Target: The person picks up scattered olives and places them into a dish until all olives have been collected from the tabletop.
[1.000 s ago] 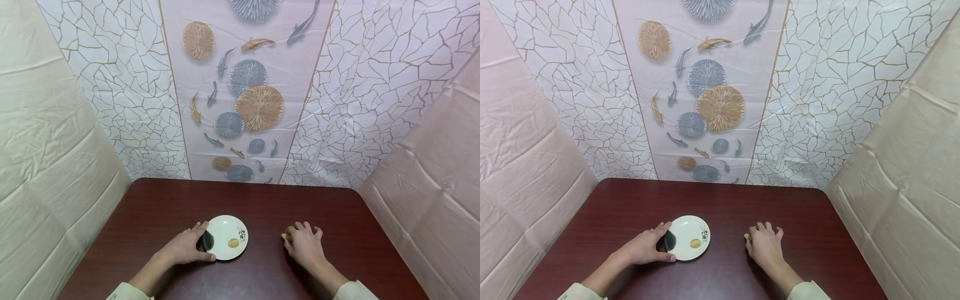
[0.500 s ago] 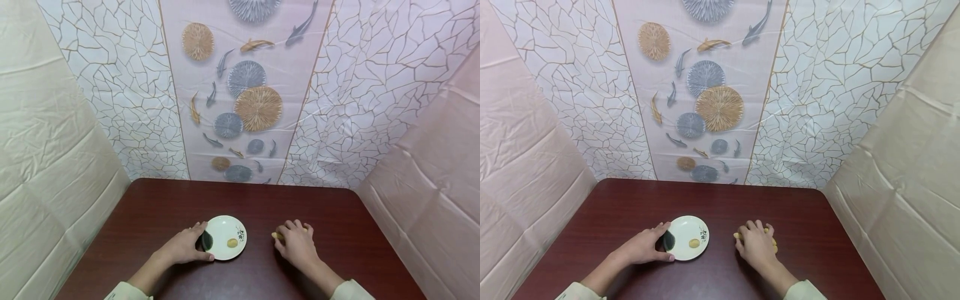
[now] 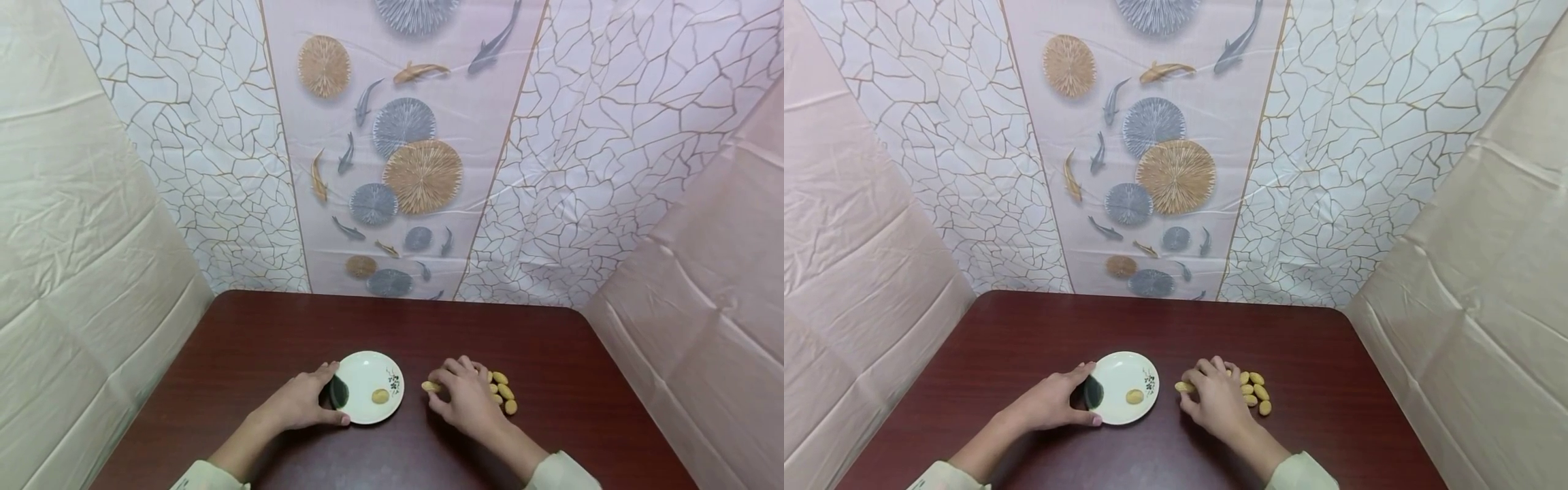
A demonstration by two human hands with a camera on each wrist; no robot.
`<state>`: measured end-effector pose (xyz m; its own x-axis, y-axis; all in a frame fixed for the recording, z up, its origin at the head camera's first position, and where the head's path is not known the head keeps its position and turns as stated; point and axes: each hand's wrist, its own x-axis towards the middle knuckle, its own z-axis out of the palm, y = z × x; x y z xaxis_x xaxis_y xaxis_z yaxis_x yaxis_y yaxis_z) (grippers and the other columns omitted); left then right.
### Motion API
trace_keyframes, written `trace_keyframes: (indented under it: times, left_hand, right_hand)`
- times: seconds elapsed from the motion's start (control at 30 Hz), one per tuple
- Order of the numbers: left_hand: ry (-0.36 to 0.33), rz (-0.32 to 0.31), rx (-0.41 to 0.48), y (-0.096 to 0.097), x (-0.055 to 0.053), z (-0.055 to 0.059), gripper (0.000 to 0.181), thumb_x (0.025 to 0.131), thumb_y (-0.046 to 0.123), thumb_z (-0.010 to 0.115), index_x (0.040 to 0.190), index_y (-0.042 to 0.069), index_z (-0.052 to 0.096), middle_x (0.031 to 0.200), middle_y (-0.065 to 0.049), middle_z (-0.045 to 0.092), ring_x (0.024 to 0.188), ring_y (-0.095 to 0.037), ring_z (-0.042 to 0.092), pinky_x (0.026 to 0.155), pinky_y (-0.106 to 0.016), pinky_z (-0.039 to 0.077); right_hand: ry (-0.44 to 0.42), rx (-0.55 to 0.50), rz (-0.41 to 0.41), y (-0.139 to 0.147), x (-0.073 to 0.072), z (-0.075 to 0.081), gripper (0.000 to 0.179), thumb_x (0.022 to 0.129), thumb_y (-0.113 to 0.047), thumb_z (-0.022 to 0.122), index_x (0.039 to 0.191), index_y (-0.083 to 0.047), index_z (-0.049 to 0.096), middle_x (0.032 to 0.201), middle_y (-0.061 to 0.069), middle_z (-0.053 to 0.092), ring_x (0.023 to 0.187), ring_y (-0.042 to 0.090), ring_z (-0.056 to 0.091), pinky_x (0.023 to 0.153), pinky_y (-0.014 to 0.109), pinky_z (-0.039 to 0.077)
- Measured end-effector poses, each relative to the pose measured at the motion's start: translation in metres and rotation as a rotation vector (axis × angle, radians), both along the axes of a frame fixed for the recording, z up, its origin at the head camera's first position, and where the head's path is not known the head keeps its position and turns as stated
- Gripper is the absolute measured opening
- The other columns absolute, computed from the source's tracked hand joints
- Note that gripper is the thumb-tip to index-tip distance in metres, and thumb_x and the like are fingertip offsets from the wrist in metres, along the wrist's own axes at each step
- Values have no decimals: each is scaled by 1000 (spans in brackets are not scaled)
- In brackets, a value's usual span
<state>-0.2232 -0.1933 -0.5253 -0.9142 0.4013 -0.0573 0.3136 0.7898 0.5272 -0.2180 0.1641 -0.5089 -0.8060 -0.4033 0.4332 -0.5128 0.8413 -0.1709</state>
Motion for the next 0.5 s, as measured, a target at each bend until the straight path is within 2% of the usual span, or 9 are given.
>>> trace_keyframes:
  times: [0.3, 0.5]
  left_hand:
    - [9, 11, 7, -1, 0, -1, 123, 77, 68, 93, 167, 0, 44, 167, -31, 50, 150, -49, 57, 121, -64, 50]
    - [8, 15, 3, -1, 0, -1, 123, 77, 67, 94, 166, -1, 45, 168, -29, 50, 150, -49, 56, 121, -63, 50]
  right_hand:
    - [-28, -33, 53, -15, -3, 3, 19, 85, -22, 93, 99, -21, 81, 95, -7, 68, 93, 17, 54, 96, 69, 51]
    - [-38, -5, 77, -25, -4, 1, 16, 86, -23, 92, 97, -20, 80, 94, -8, 66, 94, 15, 54, 96, 69, 52]
